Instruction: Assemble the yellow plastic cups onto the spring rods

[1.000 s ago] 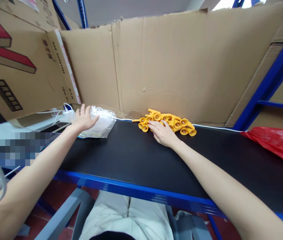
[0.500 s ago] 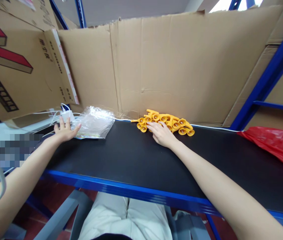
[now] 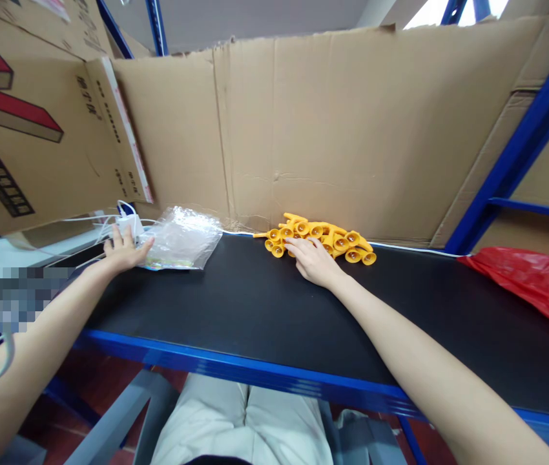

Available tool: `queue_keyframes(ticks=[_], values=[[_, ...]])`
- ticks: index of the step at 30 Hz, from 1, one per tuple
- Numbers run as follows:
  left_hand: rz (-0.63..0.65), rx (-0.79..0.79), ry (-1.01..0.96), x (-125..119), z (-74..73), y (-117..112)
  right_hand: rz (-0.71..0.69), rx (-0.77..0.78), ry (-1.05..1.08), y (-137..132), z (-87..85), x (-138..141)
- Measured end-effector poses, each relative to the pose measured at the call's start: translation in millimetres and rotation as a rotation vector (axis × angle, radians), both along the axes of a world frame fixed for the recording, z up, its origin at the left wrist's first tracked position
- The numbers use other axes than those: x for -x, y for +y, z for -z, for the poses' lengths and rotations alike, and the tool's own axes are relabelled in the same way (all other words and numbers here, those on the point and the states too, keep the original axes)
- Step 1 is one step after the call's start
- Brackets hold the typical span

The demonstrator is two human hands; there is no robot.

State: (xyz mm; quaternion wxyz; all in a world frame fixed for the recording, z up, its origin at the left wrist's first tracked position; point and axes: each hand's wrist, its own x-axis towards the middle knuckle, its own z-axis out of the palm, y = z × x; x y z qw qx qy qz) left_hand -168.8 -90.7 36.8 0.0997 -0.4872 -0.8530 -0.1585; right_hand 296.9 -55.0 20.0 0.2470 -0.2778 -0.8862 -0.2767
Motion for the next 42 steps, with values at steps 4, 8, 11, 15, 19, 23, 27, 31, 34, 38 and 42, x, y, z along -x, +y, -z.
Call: queue_keyframes(ticks=[4, 8, 11, 15, 19, 23, 27, 31, 34, 38, 42], values=[[-0.001, -0.12, -0.071, -16, -8.4, -13, 0.002, 0.003, -0.006, 1, 0.2, 0], [0.117, -0.251, 0.106, -47, -25.4, -20, 0.0, 0.005, -0.002, 2, 1.0, 0], [0.241, -0.213, 0.201, -72, -37.9, -10, -0.008, 0.011, 0.007, 2, 1.1, 0], [0.299, -0.039, 0.174, -99, -39.8, 21, -0.008, 0.002, -0.005, 1, 0.5, -1], [0.332, 0.146, 0.02, -116, -17.8, 49, 0.007, 0.006, -0.016, 1, 0.4, -1], [0.387, 0.289, -0.012, -118, 8.9, 57, 0.006, 0.018, -0.011, 1, 1.0, -1], [0.488, 0.303, -0.035, -111, 18.2, 59, 0.011, 0.022, -0.012, 2, 1.4, 0], [0.546, 0.248, -0.042, -110, 15.5, 61, 0.012, 0.017, -0.017, 3, 1.2, -1], [0.602, 0.209, -0.046, -110, 12.7, 62, 0.015, 0.009, -0.027, 3, 1.2, -1], [0.665, 0.203, -0.032, -110, 10.3, 59, 0.016, 0.014, -0.032, 3, 1.0, 0], [0.698, 0.182, 0.018, -114, 8.9, 55, 0.014, 0.023, -0.017, 2, 0.4, 0]])
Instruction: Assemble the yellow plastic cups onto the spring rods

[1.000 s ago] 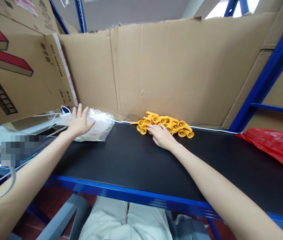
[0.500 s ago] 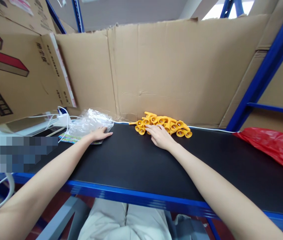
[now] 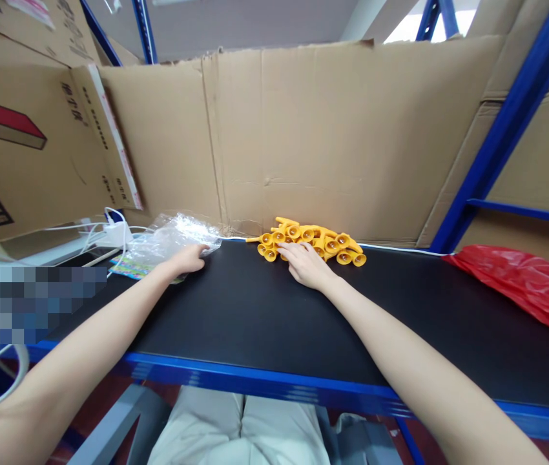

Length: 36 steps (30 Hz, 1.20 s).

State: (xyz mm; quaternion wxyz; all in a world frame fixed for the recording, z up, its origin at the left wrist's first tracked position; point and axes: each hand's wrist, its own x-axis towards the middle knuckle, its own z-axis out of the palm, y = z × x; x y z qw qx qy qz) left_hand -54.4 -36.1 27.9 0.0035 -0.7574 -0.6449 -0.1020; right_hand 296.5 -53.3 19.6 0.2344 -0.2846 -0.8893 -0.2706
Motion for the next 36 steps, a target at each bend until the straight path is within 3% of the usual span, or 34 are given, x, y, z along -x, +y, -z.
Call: queue_keyframes(ticks=[5, 9, 11, 16, 21, 24, 31, 36], values=[[-0.048, -0.099, 0.013, -9, -8.5, -8, -0.003, 0.013, 0.014, 0, 0.3, 0], [-0.066, -0.321, 0.004, -16, -24.3, -22, 0.001, 0.012, 0.01, 1, 1.6, 0], [0.029, -0.435, -0.029, -23, -31.6, -30, 0.002, 0.01, 0.007, 2, 2.3, -1], [0.462, -0.525, -0.003, -43, -34.3, -40, 0.033, -0.049, 0.059, 0, 0.9, 0], [0.694, -0.415, 0.023, -63, -19.9, -42, 0.02, -0.141, 0.152, -9, -5.6, 4], [0.749, -0.346, -0.008, -71, -11.2, -44, -0.039, -0.166, 0.087, -14, -7.1, 10], [0.69, -0.165, -0.06, -79, -4.2, -50, -0.002, -0.16, 0.012, -21, -5.0, 23], [0.679, -0.131, -0.081, -82, -5.2, -52, 0.008, -0.19, 0.039, -19, -5.5, 29]])
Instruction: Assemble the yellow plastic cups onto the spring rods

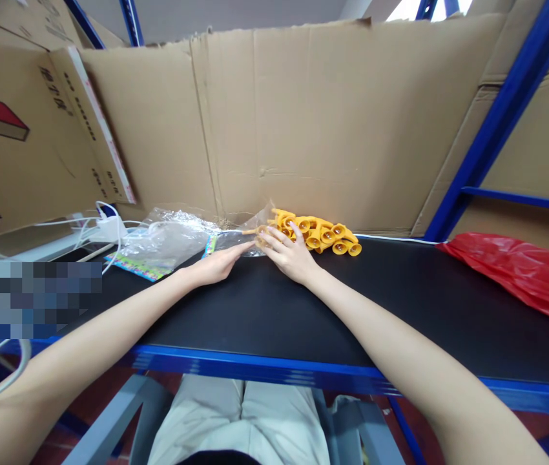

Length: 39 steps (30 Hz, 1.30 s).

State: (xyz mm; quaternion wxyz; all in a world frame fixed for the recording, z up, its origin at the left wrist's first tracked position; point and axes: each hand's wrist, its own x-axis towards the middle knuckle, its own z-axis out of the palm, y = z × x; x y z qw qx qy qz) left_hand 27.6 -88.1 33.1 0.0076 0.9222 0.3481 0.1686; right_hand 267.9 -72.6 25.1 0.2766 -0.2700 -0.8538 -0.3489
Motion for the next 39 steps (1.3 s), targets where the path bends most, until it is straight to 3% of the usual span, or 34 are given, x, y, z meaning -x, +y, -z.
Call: queue_keyframes(ticks=[3, 8, 14, 23, 29, 34, 39], values=[[-0.031, -0.025, 0.063, 2, 0.7, 3, 0.015, -0.021, 0.018, 2, 0.2, -1], [-0.214, -0.032, 0.215, 9, 4.0, 10, 0.029, -0.044, 0.015, 4, 1.3, -4], [-0.292, -0.074, 0.363, 13, 1.7, 12, 0.035, -0.02, -0.006, 5, 0.8, -3], [-0.411, -0.115, 0.312, 23, -13.3, 10, 0.024, 0.026, 0.015, 4, -0.3, -7], [-0.618, -0.181, 0.213, 49, -26.5, 13, 0.164, 0.043, 0.206, 6, -4.8, -15], [-0.712, 0.097, 0.264, 66, -10.5, 26, 0.244, 0.075, 0.198, 19, -6.6, -17], [-0.655, 0.177, 0.244, 73, 13.6, 45, 0.279, 0.122, 0.102, 30, -12.9, -9]])
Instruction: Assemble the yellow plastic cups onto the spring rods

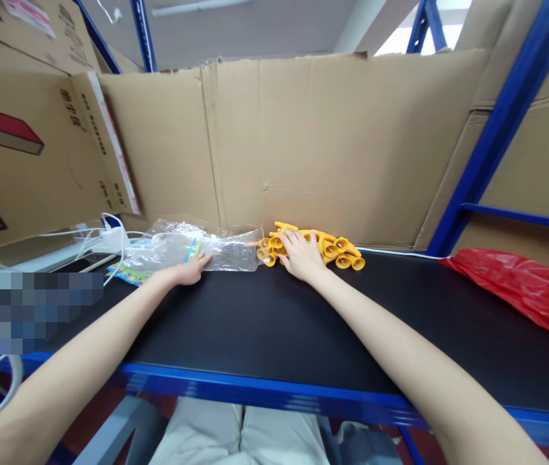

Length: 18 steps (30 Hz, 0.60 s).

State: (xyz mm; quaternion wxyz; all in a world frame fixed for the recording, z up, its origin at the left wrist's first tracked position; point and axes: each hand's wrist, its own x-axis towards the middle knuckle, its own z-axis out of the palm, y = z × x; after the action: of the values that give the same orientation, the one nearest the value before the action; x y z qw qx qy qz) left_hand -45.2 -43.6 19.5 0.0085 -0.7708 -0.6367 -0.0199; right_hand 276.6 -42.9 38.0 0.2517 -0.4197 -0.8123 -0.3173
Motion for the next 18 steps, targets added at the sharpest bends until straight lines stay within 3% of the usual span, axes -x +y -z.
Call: queue_keyframes(ticks=[9, 13, 18], values=[[-0.189, -0.102, -0.17, -15, 6.4, 12, 0.04, -0.018, -0.123, 19, -18.4, 26], [-0.136, -0.089, -0.143, -12, 0.0, 7, 0.114, -0.016, -0.17, 19, -20.0, 34], [-0.013, -0.226, -0.042, -11, -19.7, -9, 0.206, 0.022, -0.16, 15, -19.5, 46]])
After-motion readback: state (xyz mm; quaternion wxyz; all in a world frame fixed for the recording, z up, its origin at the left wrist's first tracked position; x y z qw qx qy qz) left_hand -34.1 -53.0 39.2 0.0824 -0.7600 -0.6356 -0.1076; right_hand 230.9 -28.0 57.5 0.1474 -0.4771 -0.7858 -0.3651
